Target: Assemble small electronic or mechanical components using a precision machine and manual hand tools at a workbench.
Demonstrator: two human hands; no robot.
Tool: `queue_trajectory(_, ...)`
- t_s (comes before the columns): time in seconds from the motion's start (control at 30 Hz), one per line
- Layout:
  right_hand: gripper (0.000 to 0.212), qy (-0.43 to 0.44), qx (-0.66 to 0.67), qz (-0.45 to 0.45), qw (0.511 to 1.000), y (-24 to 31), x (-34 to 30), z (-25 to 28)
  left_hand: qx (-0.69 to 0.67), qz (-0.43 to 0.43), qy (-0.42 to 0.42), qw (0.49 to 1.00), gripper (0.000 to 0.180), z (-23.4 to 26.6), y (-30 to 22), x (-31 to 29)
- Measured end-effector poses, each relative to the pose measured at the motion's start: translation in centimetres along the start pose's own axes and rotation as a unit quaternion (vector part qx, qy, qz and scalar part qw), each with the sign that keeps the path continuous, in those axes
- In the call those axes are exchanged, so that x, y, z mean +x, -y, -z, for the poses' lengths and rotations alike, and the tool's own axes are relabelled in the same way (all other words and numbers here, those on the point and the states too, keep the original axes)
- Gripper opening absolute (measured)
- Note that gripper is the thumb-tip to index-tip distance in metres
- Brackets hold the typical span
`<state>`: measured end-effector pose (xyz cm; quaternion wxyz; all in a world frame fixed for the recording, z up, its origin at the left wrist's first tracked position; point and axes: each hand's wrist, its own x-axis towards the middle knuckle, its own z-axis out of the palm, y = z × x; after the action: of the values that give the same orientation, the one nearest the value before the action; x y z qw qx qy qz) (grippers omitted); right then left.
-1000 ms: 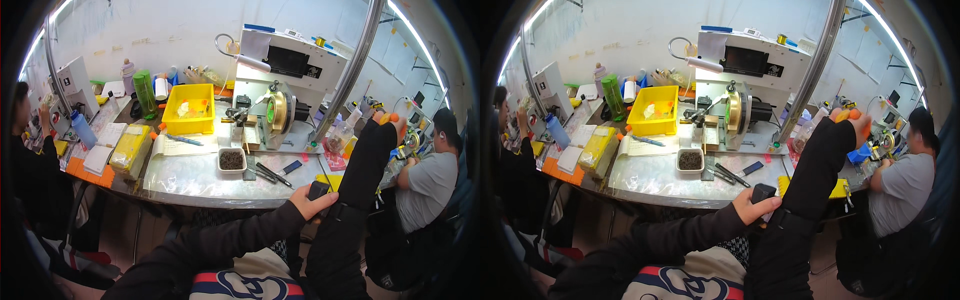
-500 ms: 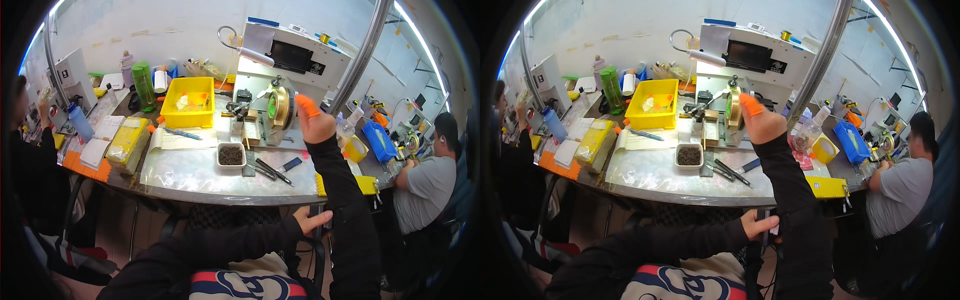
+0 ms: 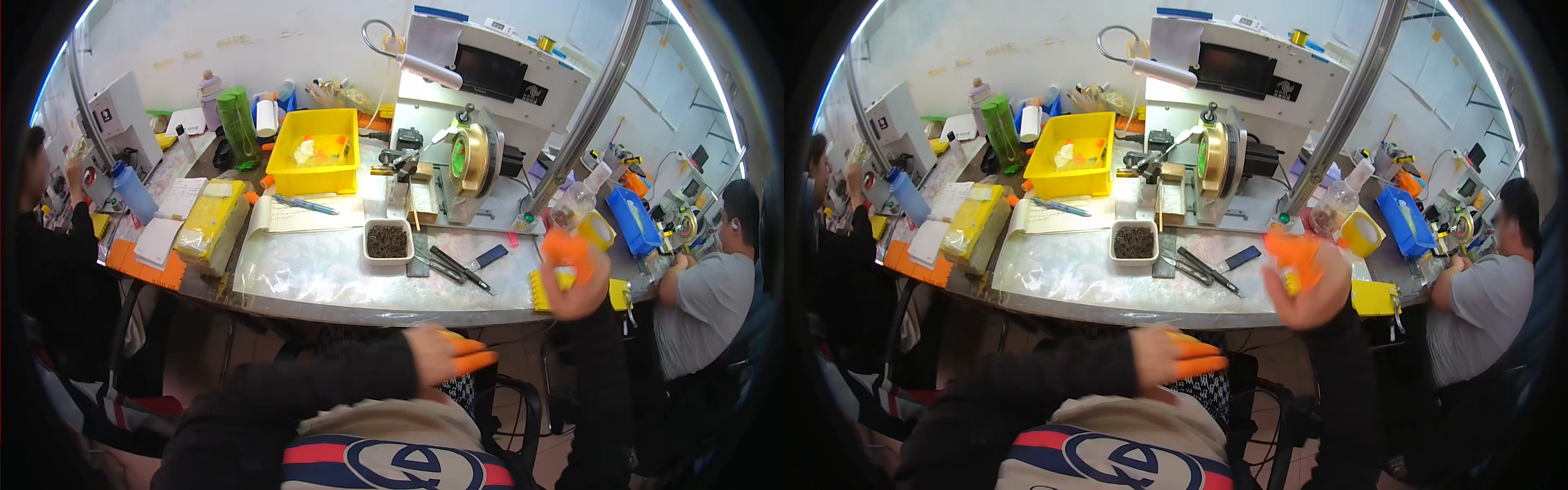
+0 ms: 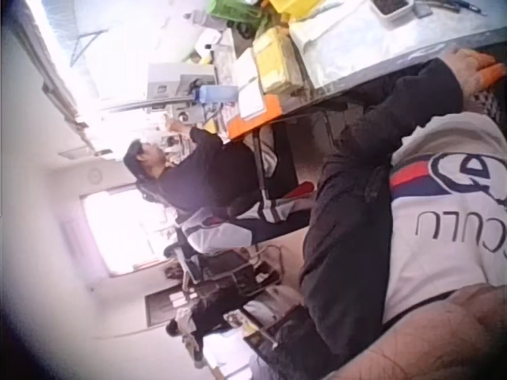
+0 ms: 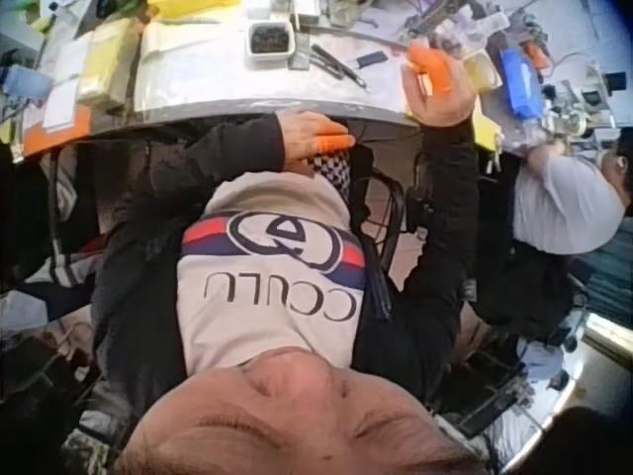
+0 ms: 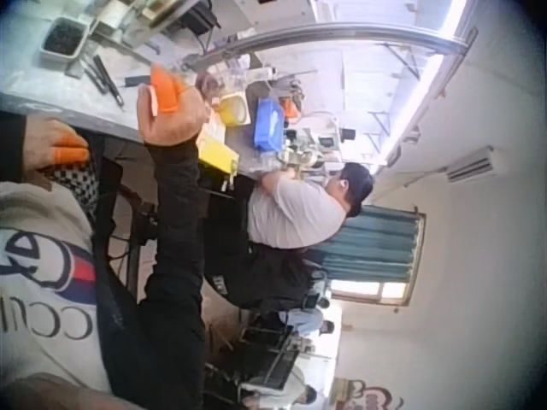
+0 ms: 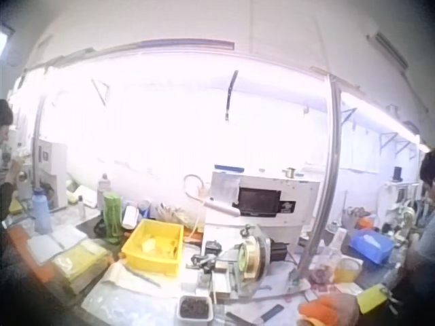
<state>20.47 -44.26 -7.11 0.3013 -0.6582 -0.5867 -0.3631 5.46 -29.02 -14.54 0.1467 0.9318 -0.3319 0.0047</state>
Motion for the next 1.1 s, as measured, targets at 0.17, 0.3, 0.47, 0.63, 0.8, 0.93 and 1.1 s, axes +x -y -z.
queue_trajectory(0.17,0.033,0.328,-0.07,-0.213,0.917,0.6,-15.1,2.9,0.018,0.257,-0.146,0.955,0.042,3.8,5.0,-11.1)
queue_trajectory(0.3,0.047,0.258,0.073,-0.636,0.724,3.1,-28.1,5.1,-0.092,0.381,-0.328,0.859,0.034,0.0,10.4,-15.9)
queue_trajectory(0.47,0.052,0.162,0.085,-0.786,0.591,7.8,-33.5,5.5,0.04,0.405,-0.333,0.851,0.03,-2.7,13.4,-15.3)
queue_trajectory(0.63,0.036,0.144,0.07,-0.902,0.402,7.6,-26.3,4.3,-0.007,0.42,-0.306,0.854,0.03,-2.7,13.9,-14.8)
queue_trajectory(0.8,0.026,0.171,-0.018,-0.924,0.342,5.3,-26.3,2.1,-0.078,0.445,-0.284,0.846,0.03,-1.7,12.1,-15.4)
queue_trajectory(0.93,0.036,0.15,-0.019,-0.906,0.394,2.5,-24.8,-2.0,-0.1,0.424,-0.296,0.85,0.028,-1.8,12.2,-15.2)
queue_trajectory(1.1,0.039,0.226,0.057,-0.864,0.447,-0.3,-22.9,-4.8,-0.091,0.426,-0.333,0.836,0.027,-2.7,13.2,-14.8)
